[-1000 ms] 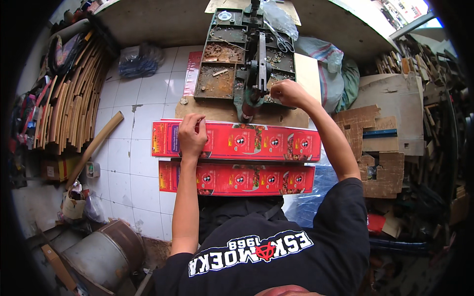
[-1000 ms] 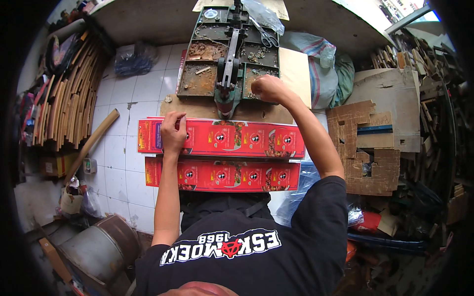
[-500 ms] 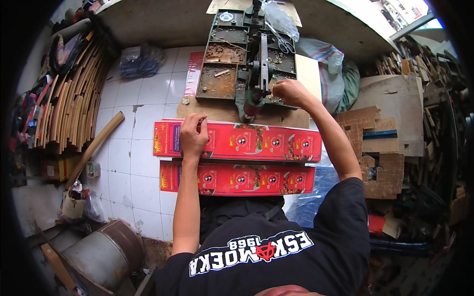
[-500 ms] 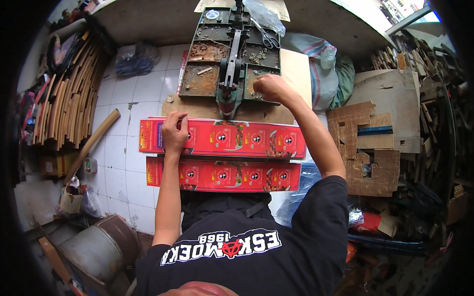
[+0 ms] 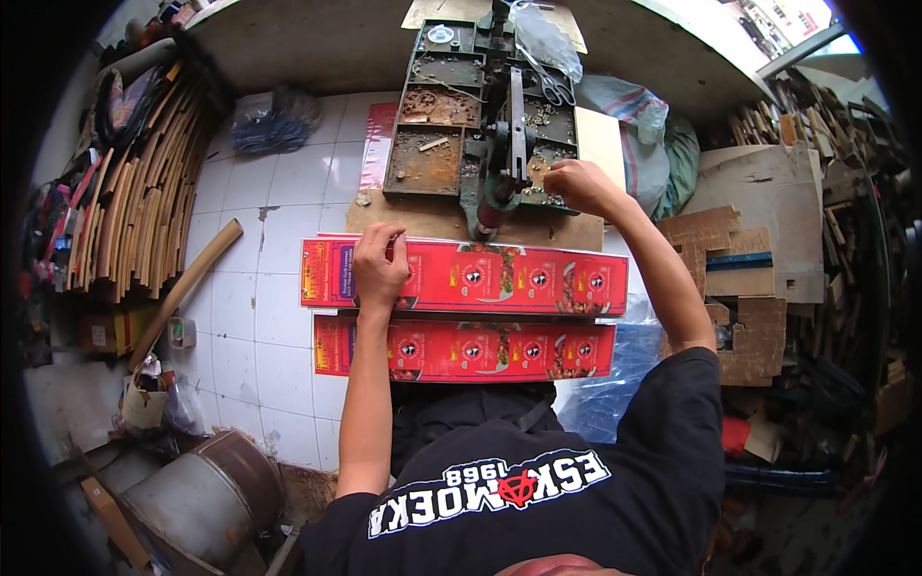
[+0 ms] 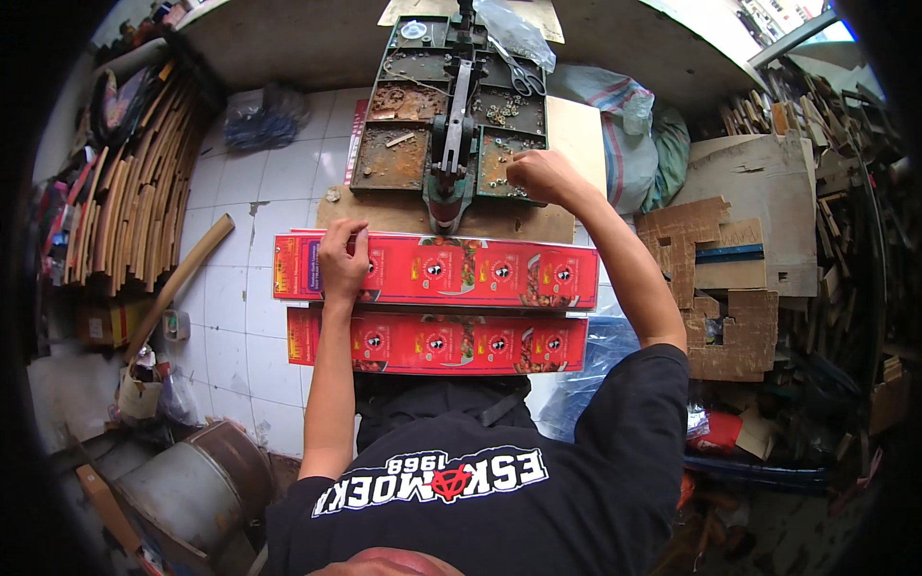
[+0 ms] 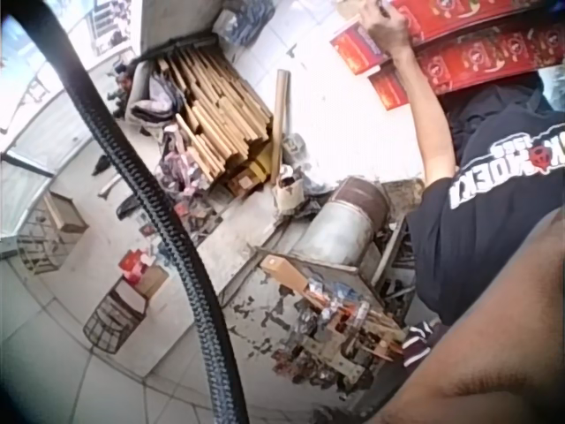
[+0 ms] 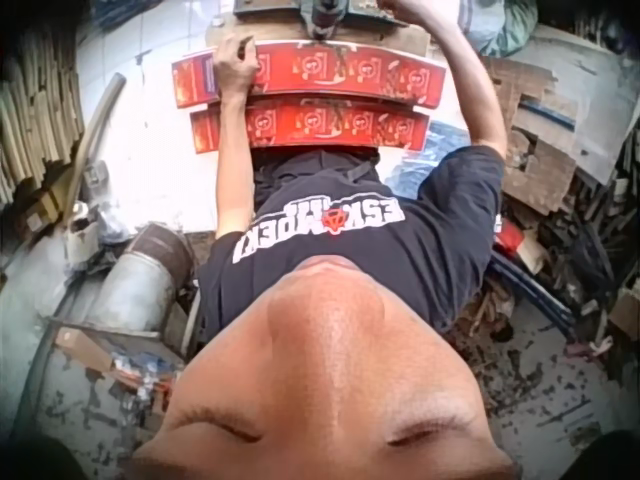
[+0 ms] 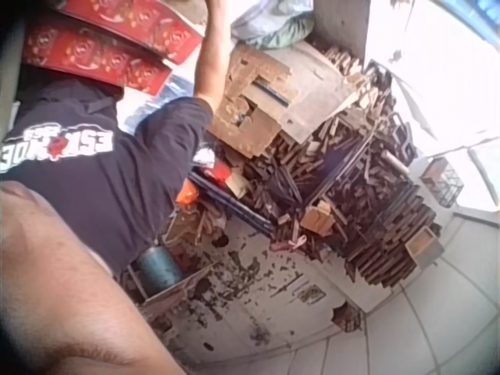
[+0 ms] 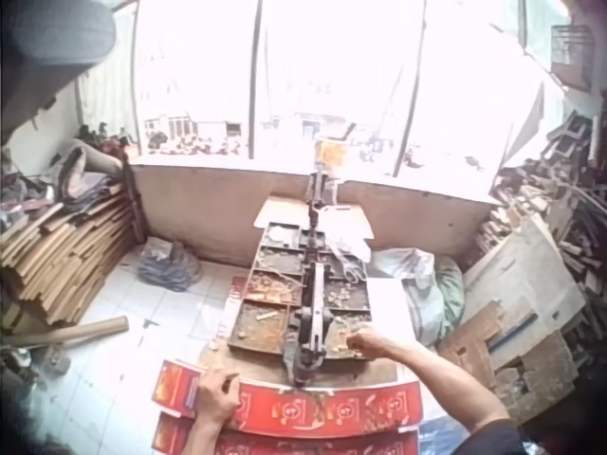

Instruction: The person inserts a white rectangular sheet and small components into a red decorative sleeve by hand, then stacks the completed items on a workspace.

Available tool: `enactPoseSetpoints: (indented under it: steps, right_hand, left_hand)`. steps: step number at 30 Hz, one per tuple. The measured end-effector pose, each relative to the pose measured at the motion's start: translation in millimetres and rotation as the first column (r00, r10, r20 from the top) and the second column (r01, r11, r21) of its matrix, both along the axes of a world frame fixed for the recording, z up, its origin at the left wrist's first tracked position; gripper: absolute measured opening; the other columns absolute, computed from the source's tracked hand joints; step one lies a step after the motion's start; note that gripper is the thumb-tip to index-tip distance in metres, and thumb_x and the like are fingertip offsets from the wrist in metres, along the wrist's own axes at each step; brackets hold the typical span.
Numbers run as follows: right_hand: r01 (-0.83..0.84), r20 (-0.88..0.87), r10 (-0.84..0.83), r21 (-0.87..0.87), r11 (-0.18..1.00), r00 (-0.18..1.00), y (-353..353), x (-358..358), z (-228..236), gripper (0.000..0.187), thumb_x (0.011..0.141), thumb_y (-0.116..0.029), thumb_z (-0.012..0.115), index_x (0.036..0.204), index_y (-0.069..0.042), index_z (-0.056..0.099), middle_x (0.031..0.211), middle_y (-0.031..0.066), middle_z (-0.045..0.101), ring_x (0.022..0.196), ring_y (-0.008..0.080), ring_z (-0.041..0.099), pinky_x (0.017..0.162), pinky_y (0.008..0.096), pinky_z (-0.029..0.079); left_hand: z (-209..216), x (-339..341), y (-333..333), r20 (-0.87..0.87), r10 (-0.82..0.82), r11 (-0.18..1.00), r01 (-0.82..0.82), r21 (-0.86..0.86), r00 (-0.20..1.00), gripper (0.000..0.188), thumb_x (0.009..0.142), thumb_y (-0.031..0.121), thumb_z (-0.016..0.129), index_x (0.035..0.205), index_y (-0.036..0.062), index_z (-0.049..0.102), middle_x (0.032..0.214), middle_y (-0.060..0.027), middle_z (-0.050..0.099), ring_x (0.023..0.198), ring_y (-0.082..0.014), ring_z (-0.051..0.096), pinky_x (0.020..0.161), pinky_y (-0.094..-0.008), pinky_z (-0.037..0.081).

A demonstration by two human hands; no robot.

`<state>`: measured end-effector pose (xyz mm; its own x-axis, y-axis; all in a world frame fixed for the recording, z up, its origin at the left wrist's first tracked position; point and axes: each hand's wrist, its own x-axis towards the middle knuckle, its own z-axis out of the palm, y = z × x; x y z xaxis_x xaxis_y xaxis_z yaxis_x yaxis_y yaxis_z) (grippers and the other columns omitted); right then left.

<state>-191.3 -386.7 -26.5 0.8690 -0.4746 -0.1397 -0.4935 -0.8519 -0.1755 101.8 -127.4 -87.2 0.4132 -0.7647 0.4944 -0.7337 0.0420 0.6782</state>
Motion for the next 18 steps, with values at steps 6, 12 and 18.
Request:
enactPoseSetpoints:
  steps: [6,12,18]
  right_hand:
    - [-0.029,0.021,0.031,-0.106,0.994,0.999,-0.1,-11.5,13.6,0.009,0.081,-0.006,0.063,0.086,-0.01,0.069,0.089,0.0097,0.067,0.087,0.0331,0.068,0.076,0.045,0.054]
    - [-0.031,0.164,0.034,-0.022,0.999,0.986,3.2,17.6,-0.3,0.008,0.084,-0.006,0.061,0.084,-0.009,0.068,0.088,0.0109,0.067,0.086,0.0339,0.067,0.073,0.0459,0.053]
    - [0.017,0.064,-0.02,0.051,0.999,0.998,-15.9,11.2,-10.7,0.015,0.07,-0.002,0.063,0.083,-0.008,0.067,0.088,0.0107,0.068,0.084,0.0332,0.067,0.072,0.0442,0.053]
  left_hand:
    - [0.8,0.0,-0.2,-0.01,-0.004,1.0,0.004,0.005,1.0,0.01,0.089,0.003,0.066,0.098,0.0023,0.07,0.097,-0.0131,0.068,0.082,-0.0287,0.068,0.072,-0.0367,0.055]
    - [1.9,-0.1,-0.2,-0.013,-0.016,1.0,0.016,0.001,1.0,0.009,0.089,0.003,0.066,0.097,0.0022,0.07,0.097,-0.0132,0.068,0.081,-0.0287,0.068,0.071,-0.0365,0.054]
    - [0.5,-0.7,-0.1,-0.006,-0.004,1.0,0.004,0.002,1.0,0.008,0.09,0.004,0.066,0.096,0.0022,0.07,0.096,-0.0129,0.068,0.08,-0.0284,0.068,0.071,-0.0366,0.054]
